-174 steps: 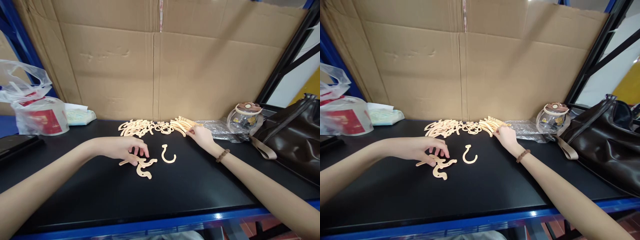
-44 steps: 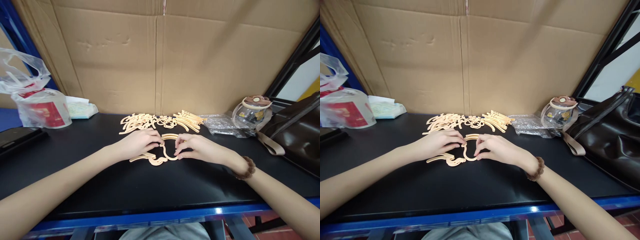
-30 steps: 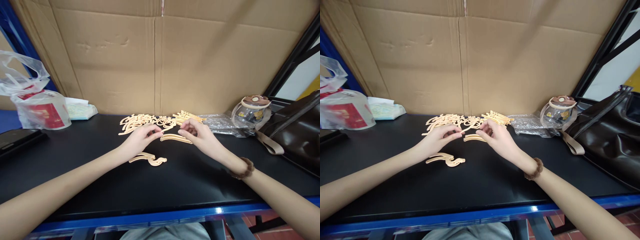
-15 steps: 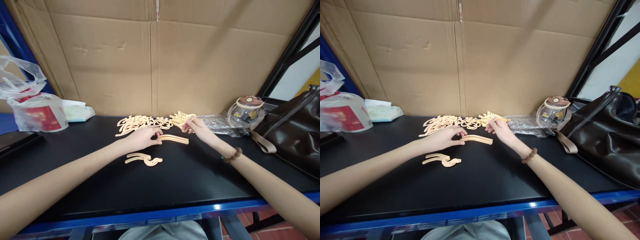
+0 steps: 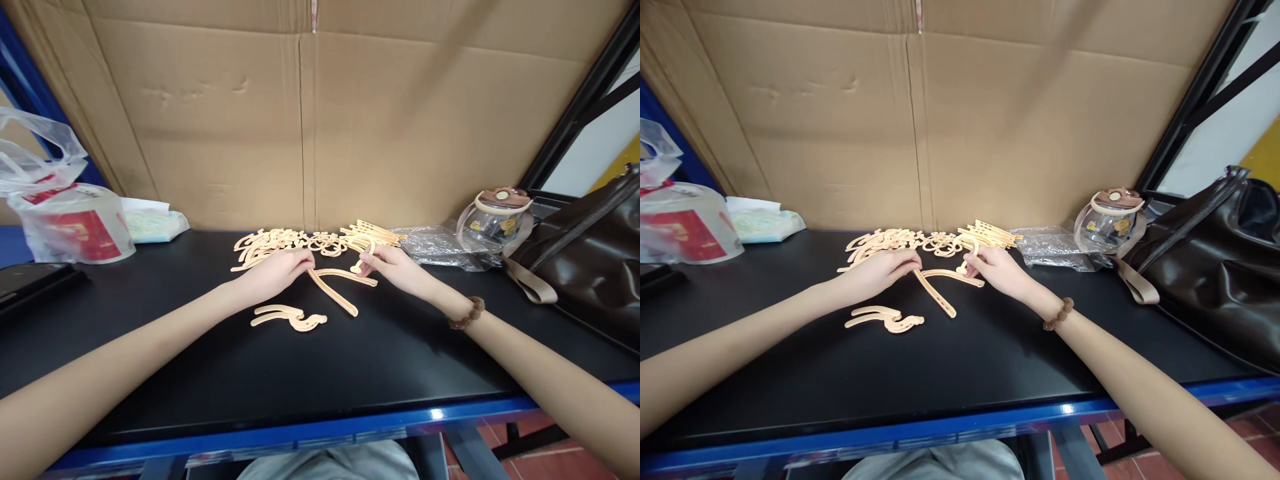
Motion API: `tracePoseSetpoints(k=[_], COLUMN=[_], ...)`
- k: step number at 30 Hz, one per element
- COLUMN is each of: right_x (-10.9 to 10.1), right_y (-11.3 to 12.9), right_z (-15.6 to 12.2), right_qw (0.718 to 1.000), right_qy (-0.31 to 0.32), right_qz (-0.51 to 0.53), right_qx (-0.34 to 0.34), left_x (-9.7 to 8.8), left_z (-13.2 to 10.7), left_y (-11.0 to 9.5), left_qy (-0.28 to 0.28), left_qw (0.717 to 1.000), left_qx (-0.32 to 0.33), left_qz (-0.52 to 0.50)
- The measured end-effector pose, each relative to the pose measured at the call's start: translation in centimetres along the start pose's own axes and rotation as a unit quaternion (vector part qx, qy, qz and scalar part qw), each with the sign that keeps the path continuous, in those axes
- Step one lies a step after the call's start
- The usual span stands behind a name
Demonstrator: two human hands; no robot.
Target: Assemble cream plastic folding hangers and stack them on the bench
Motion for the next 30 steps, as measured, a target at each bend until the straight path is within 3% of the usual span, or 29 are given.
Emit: tracePoseSetpoints(k=[3, 5, 8, 14, 16, 18, 20, 25, 30], right_x=[-0.1, -0.1, -0.2, -0.5, -0.5, -0.5, -0.3, 0.2, 0.8], right_y=[0.6, 0.8, 1.0, 1.0, 0.8, 0.8, 0.9, 0.8, 0.8], right_z=[-0.1, -0.2, -0.3, -0.2, -0.2, -0.2, -0.2, -0.4, -0.4], right_qw=[1.000, 1.000, 1.000, 0.998, 0.994, 0.988, 0.982, 0.976, 0.975], right_qy=[0.004, 0.004, -0.002, -0.037, -0.043, -0.045, -0.037, -0.012, 0.006], right_qz=[-0.018, -0.018, -0.015, 0.053, 0.097, 0.145, 0.182, 0.210, 0.215], right_qx=[-0.012, -0.014, -0.010, -0.012, 0.003, 0.015, 0.027, 0.059, 0.055], left_x=[-0.3, -0.4, -0.7, -2.1, -3.0, -3.9, -4.3, -2.5, -2.0], left_z=[0.1, 0.0, -0.2, -0.5, -0.7, -0.9, -0.9, -1.0, -0.8], left_y=[1.2, 1.8, 1.8, 2.8, 3.0, 2.6, 1.8, 1.0, 0.4], left_qy=[-0.029, -0.054, -0.086, -0.166, -0.197, -0.205, -0.181, -0.083, -0.060], left_qw=[0.984, 0.951, 0.896, 0.784, 0.759, 0.766, 0.798, 0.866, 0.934], left_qx=[-0.083, -0.124, -0.128, -0.166, -0.186, -0.191, -0.186, -0.199, -0.168], left_qz=[-0.152, -0.278, -0.417, -0.575, -0.592, -0.578, -0.544, -0.451, -0.309])
Point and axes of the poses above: each hand's wrist, its own z-axis towards the middle knuckle, its own x-axis out of the palm, y = z × x, the point moved 9 cm from there along z, towards the middle knuckle, and after that the axes turned 11 degrees about -z, right-handed, at the moved point
